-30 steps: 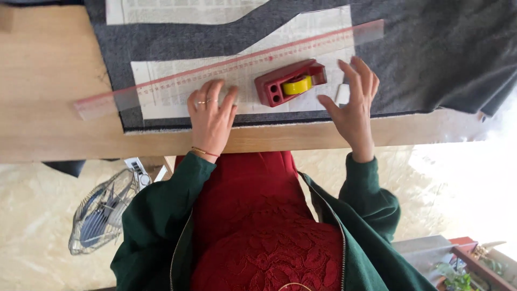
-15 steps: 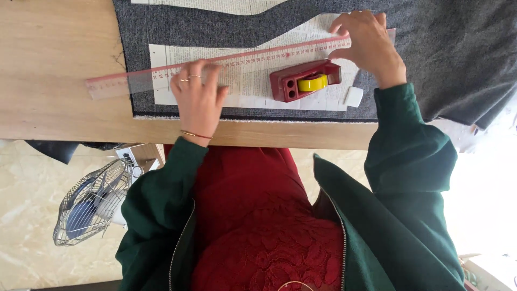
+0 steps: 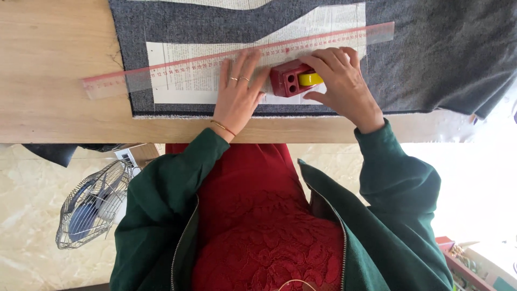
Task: The person marks a pattern onto a piece of dark fabric using a white chalk-like marker and a clear ruler. They align the ruler along the edges of a newspaper pattern and draw lines on the fabric. The person also uses a red tape dispenser and a yellow tape roll during the process.
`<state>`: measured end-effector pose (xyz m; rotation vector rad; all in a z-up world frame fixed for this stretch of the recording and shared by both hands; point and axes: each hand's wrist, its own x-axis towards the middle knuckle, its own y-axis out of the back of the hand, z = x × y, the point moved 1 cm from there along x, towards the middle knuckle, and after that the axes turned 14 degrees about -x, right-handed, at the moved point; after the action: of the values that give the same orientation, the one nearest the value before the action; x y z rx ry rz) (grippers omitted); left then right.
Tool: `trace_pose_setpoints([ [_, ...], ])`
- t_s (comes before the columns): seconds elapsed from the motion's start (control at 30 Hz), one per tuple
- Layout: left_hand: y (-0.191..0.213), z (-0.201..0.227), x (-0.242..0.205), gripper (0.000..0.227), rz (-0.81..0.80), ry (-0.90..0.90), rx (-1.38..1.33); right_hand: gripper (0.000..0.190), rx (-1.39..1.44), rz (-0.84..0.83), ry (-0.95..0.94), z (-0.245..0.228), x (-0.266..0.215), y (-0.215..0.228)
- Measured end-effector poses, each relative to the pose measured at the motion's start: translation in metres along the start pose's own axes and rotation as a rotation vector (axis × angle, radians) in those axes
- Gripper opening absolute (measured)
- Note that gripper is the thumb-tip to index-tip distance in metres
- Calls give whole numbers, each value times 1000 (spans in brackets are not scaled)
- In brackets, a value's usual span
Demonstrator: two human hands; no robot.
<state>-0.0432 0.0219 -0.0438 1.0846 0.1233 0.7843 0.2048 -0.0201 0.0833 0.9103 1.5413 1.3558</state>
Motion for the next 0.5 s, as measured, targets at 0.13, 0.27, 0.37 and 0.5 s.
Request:
trace_pose_setpoints([
  [0.13, 4, -6, 4, 60, -54, 76, -208, 68, -65, 65, -7, 1, 0, -4],
  [0.27, 5, -8, 6, 60, -68, 121, -313, 70, -161, 104, 23, 6, -2, -9],
  [0.37, 6, -7, 7, 61, -82, 139, -313, 71, -210, 96, 25, 10, -3, -11],
  [0.5, 9, -6, 8, 60, -66, 144, -316, 65, -200, 103, 27, 19, -6, -8],
])
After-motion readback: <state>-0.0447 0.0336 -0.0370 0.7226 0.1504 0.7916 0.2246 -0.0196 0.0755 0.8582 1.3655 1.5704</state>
